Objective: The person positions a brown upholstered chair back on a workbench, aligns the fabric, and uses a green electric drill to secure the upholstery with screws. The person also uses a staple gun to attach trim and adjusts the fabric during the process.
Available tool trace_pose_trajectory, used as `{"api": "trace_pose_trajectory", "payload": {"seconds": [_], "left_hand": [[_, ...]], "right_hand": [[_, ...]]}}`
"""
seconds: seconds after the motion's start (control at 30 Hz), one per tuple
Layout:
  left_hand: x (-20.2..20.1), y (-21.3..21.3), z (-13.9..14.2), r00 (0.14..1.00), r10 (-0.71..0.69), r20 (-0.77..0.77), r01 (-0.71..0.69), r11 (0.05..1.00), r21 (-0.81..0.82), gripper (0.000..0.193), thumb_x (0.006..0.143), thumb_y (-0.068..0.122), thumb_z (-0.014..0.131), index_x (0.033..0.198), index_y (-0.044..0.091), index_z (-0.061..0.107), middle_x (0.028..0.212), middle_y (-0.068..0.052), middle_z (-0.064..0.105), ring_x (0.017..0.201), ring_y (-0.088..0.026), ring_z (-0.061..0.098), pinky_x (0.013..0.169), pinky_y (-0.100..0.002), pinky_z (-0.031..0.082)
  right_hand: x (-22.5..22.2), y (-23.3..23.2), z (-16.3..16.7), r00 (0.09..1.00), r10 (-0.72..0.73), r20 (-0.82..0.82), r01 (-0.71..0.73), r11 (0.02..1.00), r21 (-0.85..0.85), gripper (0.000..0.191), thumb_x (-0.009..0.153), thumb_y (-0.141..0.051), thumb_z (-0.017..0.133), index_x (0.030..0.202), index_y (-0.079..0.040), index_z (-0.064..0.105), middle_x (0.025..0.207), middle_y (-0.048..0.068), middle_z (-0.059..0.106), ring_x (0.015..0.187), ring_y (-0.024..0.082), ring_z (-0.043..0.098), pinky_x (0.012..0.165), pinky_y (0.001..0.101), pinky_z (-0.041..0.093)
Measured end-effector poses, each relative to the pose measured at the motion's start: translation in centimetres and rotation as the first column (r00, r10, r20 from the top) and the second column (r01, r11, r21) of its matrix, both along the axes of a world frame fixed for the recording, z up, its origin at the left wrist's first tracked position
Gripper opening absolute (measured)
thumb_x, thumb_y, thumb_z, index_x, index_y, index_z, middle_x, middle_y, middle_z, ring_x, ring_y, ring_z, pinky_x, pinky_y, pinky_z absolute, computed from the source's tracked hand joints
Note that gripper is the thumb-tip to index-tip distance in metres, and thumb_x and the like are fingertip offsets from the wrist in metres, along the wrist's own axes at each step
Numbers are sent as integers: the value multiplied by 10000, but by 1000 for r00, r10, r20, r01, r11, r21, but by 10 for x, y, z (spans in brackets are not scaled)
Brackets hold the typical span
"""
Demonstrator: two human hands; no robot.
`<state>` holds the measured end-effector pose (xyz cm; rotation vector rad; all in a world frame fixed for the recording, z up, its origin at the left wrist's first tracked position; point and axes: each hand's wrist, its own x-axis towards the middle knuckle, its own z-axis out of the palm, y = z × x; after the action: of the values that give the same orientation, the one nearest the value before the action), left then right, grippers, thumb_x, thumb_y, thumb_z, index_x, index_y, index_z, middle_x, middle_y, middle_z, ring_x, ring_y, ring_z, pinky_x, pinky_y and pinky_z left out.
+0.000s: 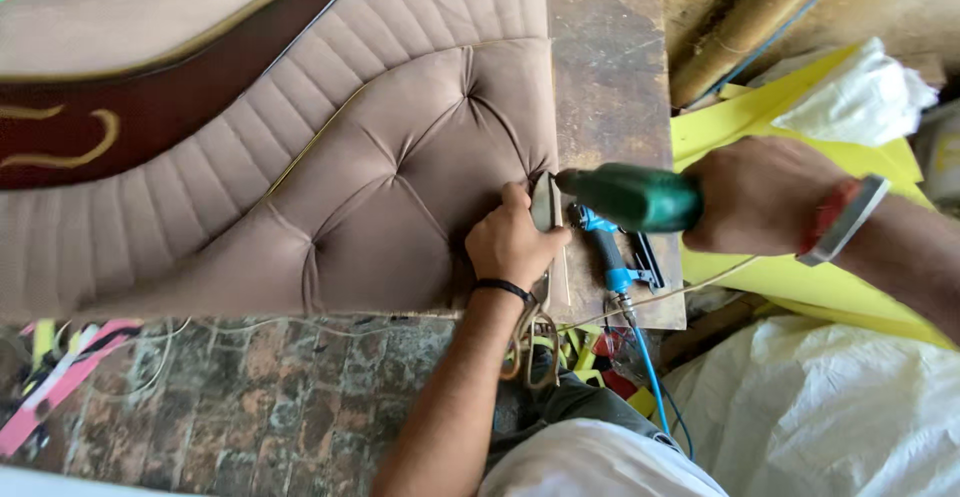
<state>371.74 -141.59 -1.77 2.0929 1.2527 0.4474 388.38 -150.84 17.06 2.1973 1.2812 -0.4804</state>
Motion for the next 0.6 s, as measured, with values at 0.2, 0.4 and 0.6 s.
{"api": "trace_pose_trajectory", "payload": {"seconds": [0.2, 0.4, 0.6], "left_hand": [[-1, -4, 11, 997, 2, -77, 2, 998, 60, 621, 647, 423, 882, 1056, 82, 562, 890, -180, 742, 837, -385, 722, 728, -524, 568], [-12, -14, 18, 994, 111, -4, -110, 987, 121, 527, 616, 367, 855, 1010, 113, 613, 968, -152, 741, 858, -367, 717, 740, -491, 570], [-13, -4, 5, 970, 241, -15, -240, 970, 47, 536, 721, 382, 785, 1102, 86, 554, 958, -161, 730, 886, -394, 705, 780, -496, 556]], "right_hand": [[64, -61, -44, 887, 33, -460, 254, 797, 548, 323, 605, -208, 855, 883, -59, 786, 721, 117, 763, 686, 275, 727, 702, 443, 562], [92, -63, -133, 378, 149, -914, 754, 523, 398, 399, 619, -36, 686, 1011, 24, 729, 823, 113, 736, 686, 231, 675, 666, 369, 554], [101, -47, -169, 99, 258, -961, 846, 486, 217, 440, 613, -10, 611, 1034, 79, 704, 852, 162, 706, 693, 244, 661, 650, 374, 555]]}}
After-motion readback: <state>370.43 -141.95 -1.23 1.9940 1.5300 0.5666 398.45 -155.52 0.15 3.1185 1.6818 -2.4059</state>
